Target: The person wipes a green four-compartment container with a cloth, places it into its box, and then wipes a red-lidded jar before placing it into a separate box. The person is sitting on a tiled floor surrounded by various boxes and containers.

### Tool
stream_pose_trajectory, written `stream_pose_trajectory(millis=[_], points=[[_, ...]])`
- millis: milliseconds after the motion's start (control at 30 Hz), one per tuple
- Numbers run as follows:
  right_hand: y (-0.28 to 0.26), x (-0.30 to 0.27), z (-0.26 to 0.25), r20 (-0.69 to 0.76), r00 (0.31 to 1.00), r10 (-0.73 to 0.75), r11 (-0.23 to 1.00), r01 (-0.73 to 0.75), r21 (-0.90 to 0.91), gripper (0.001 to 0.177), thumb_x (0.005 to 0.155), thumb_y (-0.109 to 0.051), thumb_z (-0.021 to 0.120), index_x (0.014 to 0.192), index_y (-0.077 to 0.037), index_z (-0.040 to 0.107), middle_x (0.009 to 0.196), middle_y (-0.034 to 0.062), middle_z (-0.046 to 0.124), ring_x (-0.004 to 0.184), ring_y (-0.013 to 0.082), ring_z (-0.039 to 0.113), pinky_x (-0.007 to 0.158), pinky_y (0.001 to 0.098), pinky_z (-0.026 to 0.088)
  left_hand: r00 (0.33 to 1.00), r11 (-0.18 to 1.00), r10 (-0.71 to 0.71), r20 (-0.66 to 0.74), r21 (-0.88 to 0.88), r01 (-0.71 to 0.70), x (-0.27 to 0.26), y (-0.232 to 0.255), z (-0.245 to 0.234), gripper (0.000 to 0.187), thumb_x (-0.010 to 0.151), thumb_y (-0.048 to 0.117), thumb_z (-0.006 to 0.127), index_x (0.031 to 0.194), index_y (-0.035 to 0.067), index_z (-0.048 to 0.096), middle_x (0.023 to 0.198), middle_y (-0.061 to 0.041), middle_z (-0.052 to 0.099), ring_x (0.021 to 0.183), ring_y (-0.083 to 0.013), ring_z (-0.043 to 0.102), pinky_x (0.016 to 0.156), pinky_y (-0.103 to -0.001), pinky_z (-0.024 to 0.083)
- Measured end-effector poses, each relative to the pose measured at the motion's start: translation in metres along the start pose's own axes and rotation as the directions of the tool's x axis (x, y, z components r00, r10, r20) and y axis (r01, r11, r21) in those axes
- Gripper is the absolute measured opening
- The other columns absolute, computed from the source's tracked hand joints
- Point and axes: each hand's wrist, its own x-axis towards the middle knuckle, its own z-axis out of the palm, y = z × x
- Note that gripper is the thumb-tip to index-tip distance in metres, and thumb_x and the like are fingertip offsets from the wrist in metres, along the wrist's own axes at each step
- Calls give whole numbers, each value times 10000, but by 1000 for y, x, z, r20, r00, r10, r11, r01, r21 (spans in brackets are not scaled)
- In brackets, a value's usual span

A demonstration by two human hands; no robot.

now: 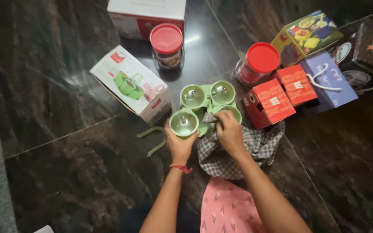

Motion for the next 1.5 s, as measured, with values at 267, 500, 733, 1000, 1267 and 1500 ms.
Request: stream_pose_trajectory(millis=[267,500,733,1000,1267,1500], points=[[-9,-26,42,-21,996,-91,996,91,25,510,830,-56,788,1281,4,557,1340,205,543,1243,414,569,1049,456,483,995,995,-41,-89,-91,33,10,18,12,1156,597,287,1008,1482,-49,344,1371,-249,573,1265,-351,592,1076,-437,461],[-10,-46,37,247,932,-266,955,291,-66,751,729,-110,815,1402,-26,492,1482,232,464,1387,432,434,1125,519,349,993,984,-25,-113,-178,5,34,22,8,1072,619,261,1001,1459,-41,406,1341,-195,629,1232,-300,636,1077,-416,493],[-3,-32,47,183,974,-135,962,173,-210,688,723,142,552,1389,-26,571,1492,216,522,1423,390,474,1164,485,383,988,954,139,-62,-261,-150,45,21,-6,1096,635,221,1003,1496,-20,370,1384,-189,583,1269,-298,610,1108,-425,493],[13,-37,52,159,976,-148,976,169,-135,611,721,144,546,1302,-20,639,1429,183,585,1413,379,491,1159,490,388,994,957,105,1,-271,-101,44,15,3,1108,663,230,1001,1525,-3,345,1379,-170,604,1271,-275,637,1106,-409,523],[33,-55,49,-89,988,126,886,-72,459,514,863,99,427,1356,-24,353,1506,189,526,1443,277,512,1246,384,352,988,970,144,51,-205,-130,48,23,-1,1058,639,282,1010,1480,9,429,1379,-178,610,1281,-283,634,1118,-407,513],[25,-24,15,-444,788,426,873,-230,430,287,1108,44,580,1351,1,433,1310,102,467,1216,184,466,1140,349,388,922,936,352,163,-89,-341,53,33,-16,1082,598,324,997,1478,26,442,1490,-180,538,1393,-369,547,1185,-458,450]])
